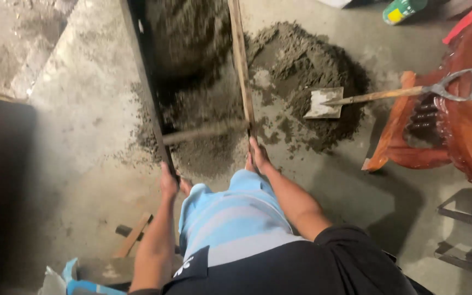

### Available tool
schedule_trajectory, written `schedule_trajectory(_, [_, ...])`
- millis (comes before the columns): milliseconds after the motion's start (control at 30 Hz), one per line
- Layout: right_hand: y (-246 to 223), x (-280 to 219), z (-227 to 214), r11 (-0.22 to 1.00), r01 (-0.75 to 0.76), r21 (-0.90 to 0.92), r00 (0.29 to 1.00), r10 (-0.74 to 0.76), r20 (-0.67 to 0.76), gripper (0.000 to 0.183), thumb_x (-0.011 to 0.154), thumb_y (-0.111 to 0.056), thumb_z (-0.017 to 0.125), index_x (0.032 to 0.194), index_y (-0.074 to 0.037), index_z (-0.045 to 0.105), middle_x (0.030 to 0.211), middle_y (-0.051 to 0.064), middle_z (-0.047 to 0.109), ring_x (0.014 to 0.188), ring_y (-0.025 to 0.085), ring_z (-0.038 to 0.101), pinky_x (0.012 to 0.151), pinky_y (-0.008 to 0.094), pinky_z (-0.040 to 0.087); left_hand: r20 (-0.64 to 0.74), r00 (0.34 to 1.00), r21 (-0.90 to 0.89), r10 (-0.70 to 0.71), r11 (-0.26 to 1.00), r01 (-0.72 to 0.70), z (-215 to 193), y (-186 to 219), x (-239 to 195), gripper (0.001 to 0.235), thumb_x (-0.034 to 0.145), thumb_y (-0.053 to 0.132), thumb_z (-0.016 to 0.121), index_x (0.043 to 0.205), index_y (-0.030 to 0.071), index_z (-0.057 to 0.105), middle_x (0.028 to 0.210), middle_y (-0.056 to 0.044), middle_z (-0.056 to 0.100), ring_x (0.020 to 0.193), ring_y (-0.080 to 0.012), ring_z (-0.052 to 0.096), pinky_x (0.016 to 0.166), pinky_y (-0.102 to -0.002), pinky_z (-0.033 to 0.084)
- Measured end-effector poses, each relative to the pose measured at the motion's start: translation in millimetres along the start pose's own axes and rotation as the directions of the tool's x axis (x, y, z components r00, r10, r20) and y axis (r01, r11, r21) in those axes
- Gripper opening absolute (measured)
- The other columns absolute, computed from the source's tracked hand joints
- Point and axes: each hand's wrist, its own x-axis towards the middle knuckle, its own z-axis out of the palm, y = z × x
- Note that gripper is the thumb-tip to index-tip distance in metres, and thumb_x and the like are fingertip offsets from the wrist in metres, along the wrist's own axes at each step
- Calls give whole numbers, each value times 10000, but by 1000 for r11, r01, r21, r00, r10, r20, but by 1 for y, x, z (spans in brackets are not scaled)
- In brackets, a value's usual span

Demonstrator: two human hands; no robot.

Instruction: The person scoops wet concrete with a shovel and pours it into a wooden sieve frame. They then shake the sieve back and forth to separate fine material, which falls onto the floor, while coarser aggregate remains in the sieve. The person repeats this cycle multiple times.

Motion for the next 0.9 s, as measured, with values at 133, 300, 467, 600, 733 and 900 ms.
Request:
schedule_trajectory(133, [47, 26, 6, 998, -13, 69, 1000, 13, -1, 825, 926, -852, 462, 585, -110, 580, 477, 85, 568, 478, 217, 582, 557, 376, 511, 95, 909, 457, 405, 794, -401, 1, -45, 26, 677, 951, 110, 614, 1535, 38, 279, 1359, -319, 603, 1221, -521, 602, 1070, -643, 455])
schedule_trajectory(300, [-104, 51, 22, 1000, 6, -12, 1000, -6, 10, 832, 947, -815, 347, 586, -97, 558, 462, 117, 503, 471, 260, 552, 624, 462, 550, 96, 977, 91, 190, 976, -199, -14, 97, 102, 1070, 1021, 912, 200, 1585, 18, 371, 1422, -268, 563, 1183, -431, 637, 1054, -602, 434])
schedule_trajectory(467, [-243, 67, 8, 995, -14, 100, 992, 1, 128, 1020, 860, -721, 351, 1583, -3, 353, 627, 9, 423, 409, 104, 355, 347, 284, 425, 115, 983, -65, 146, 988, -139, -41, 278, 18, 822, 957, 730, 204, 1299, 55, 526, 772, 20, 478, 608, -112, 510, 505, -305, 446])
schedule_trajectory(600, [-196, 7, 16, 1000, 5, 11, 993, -7, 116, 1039, 846, -751, 253, 1558, -19, 445, 406, -31, 371, 328, 129, 329, 485, 285, 486, 183, 955, 73, 232, 966, -249, -41, 203, -24, 703, 1020, 687, 82, 986, 167, 554, 649, 86, 423, 516, -46, 400, 412, -194, 353])
schedule_trajectory(733, [-36, 3, 6, 987, 112, 116, 990, -121, 79, 604, 1045, -683, 393, 1053, -81, 447, 1049, 123, 315, 968, 286, 300, 1005, 434, 310, 113, 981, 34, 157, 986, -162, -9, 38, 23, 698, 1098, 668, 182, 1422, 106, 440, 1301, -136, 435, 1189, -277, 404, 973, -441, 329])
schedule_trajectory(900, [57, 40, -7, 966, 70, 250, 996, -83, 39, 709, 980, -695, 493, 641, -83, 609, 455, 98, 506, 405, 199, 552, 504, 304, 474, -22, 960, -160, 281, 946, -280, 7, -18, 1, 698, 1154, 481, 357, 1309, -139, 638, 1104, -358, 637, 959, -371, 624, 901, -556, 509])
